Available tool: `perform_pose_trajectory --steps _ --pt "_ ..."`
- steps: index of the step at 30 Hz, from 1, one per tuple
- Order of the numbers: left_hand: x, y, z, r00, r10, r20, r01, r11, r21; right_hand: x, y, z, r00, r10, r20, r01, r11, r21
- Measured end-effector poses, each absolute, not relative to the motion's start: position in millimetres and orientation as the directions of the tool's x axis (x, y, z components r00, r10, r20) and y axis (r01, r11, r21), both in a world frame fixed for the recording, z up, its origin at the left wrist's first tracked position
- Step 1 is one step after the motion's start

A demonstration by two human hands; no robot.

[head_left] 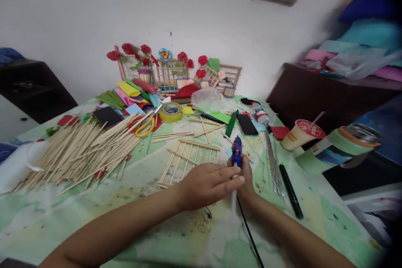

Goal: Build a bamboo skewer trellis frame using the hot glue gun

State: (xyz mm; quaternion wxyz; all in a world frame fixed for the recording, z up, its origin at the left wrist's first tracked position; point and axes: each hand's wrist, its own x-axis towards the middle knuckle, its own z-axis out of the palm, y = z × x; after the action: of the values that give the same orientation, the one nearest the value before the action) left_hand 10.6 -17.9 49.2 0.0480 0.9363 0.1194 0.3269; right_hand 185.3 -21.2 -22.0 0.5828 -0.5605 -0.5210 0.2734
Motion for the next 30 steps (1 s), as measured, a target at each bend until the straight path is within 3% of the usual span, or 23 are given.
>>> perform_pose_trajectory --steps 6,9,11,14,16,18,30 --pt "5 9 36 0.559 0.505 0.658 0.453 -0.850 0.268 162 -2 -13 0.279 0.842 0.461 0.405 0.332 -0.852" --pt "4 22 30 0.394 0.637 0.663 0.465 -0.760 0.454 156 4 -17 0.295 0.827 0.479 0.416 0.340 -0.843" --pt "4 27 30 0.362 0.787 0.500 0.396 -0.615 0.682 157 5 -22 0.292 0.823 0.487 0.428 0.344 -0.836" --pt "6 29 31 0.471 0.882 0.037 0.225 -0.161 0.961 164 5 -27 0.283 0.820 0.498 0.460 0.339 -0.820" --pt "8 28 32 0.549 0.819 -0.166 0.135 0.109 0.985 168 5 -30 0.277 0.819 0.503 0.485 0.333 -0.809" --pt "9 27 32 0.582 0.781 -0.227 0.079 0.224 0.971 171 5 -31 0.265 0.821 0.507 0.506 0.329 -0.797" --pt "14 25 25 0.598 0.772 -0.215 -0.027 0.288 0.957 172 3 -33 0.251 0.842 0.478 0.525 0.297 -0.798"
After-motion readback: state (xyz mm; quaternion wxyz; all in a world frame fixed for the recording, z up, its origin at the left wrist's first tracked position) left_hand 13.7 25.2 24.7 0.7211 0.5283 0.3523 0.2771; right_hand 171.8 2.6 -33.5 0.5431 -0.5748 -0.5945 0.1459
